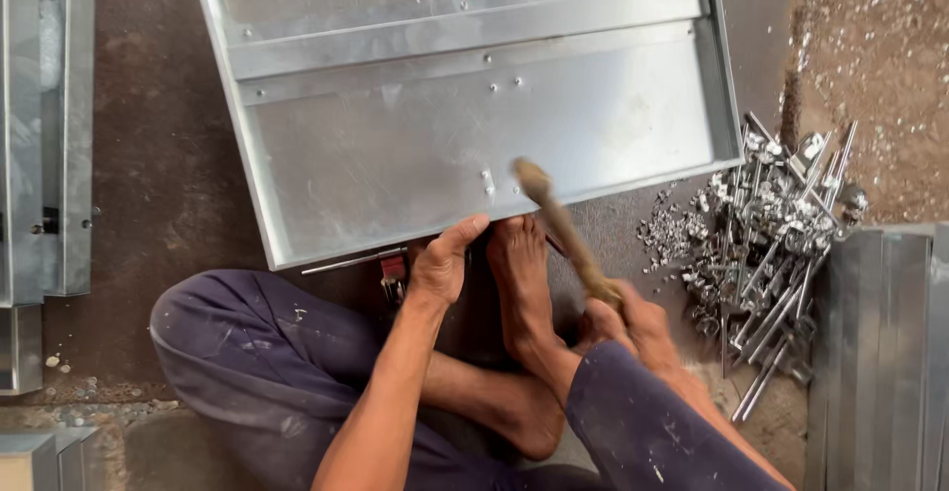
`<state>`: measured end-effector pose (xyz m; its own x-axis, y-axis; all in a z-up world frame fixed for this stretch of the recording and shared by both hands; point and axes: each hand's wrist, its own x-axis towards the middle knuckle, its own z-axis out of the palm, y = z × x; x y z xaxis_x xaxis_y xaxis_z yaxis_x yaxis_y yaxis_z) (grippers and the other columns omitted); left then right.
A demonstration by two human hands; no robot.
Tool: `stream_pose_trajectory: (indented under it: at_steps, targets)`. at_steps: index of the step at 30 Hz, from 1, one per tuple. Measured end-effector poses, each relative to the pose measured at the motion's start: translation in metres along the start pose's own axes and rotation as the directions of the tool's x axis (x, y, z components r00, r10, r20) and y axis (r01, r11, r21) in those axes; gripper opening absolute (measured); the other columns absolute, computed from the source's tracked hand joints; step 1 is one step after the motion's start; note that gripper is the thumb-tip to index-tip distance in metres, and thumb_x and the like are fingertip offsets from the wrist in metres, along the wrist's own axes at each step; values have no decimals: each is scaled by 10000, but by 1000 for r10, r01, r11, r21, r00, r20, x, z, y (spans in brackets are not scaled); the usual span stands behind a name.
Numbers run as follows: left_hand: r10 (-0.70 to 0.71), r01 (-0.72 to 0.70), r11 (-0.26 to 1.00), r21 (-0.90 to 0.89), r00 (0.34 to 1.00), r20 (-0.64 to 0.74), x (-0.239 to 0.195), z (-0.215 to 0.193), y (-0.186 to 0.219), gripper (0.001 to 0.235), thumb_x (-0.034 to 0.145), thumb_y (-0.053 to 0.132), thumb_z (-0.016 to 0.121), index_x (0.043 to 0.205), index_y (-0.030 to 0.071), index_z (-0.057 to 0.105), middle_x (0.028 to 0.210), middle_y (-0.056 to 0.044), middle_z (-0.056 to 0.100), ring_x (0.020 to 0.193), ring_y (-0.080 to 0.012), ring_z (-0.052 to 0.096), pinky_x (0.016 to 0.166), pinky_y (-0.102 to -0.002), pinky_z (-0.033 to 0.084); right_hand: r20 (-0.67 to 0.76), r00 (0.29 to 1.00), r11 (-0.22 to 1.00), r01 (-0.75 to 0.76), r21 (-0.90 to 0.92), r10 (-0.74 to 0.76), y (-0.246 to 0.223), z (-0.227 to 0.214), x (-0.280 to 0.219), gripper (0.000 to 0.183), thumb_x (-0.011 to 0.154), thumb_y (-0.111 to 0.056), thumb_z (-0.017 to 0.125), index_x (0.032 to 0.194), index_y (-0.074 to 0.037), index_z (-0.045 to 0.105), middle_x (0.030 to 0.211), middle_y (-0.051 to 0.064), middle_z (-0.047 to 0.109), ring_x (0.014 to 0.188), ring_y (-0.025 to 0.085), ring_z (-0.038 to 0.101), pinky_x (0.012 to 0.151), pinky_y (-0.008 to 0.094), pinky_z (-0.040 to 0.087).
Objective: The person assembles a metal tray by attaching a sliding latch and other hardware to a metal sheet using a hammer and screws, then flips the tray to hammer the edges.
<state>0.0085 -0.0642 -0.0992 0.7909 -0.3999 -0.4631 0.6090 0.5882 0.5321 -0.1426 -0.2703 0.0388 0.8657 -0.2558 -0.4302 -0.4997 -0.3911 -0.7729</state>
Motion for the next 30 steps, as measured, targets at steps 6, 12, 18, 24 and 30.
stream_pose_trajectory:
  at_steps: [6, 12, 18, 24, 30]
  targets:
    - [30, -30, 1000, -5, 999, 11, -3, -7, -6, 352, 831, 106, 793, 1159, 9, 712, 1224, -77, 680, 1197, -188, 616, 1105, -330, 429, -9, 963, 963, 268, -6, -268, -3, 12, 20, 394, 1084, -384, 451, 953, -38, 587, 588, 67, 488, 480, 139, 439, 461, 352, 362]
    - [172, -172, 985, 16, 985, 19, 2, 13, 12, 385, 798, 62, 781, 1173, 55, 694, 1173, -25, 681, 1120, -178, 637, 1056, -338, 471, -44, 909, 908, 410, -85, -415, -20, 6, 34, 412, 1069, -330, 439, 1221, 7, 620, 648, 73, 575, 535, 149, 554, 477, 363, 441]
    - [90, -91, 995, -32, 996, -25, 1, 12, 4, 377, 789, 21, 807, 1148, 45, 694, 1138, -45, 689, 1102, -201, 641, 1039, -348, 489, 107, 565, 445, 740, -505, -818, -32, -1, 20, 371, 1149, -254, 355, 1271, 55, 521, 846, 217, 596, 689, 292, 540, 598, 418, 475]
    - [103, -102, 994, -45, 995, 12, -2, -3, -1, 401, 822, 33, 803, 1204, 37, 678, 1200, -40, 669, 1167, -201, 617, 1084, -337, 473, 12, 990, 971, 139, -196, -140, 15, 8, 28, 339, 1042, -328, 500, 993, -28, 649, 631, 93, 599, 521, 160, 534, 488, 348, 454]
    - [159, -159, 987, -23, 987, -6, 3, 7, 5, 474, 771, 46, 782, 1227, 91, 660, 1209, -11, 662, 1155, -183, 618, 1062, -340, 475, -200, 744, 760, 650, 1, -637, 33, 3, 46, 364, 1031, -327, 559, 960, 24, 625, 740, 83, 670, 559, 178, 670, 418, 254, 522]
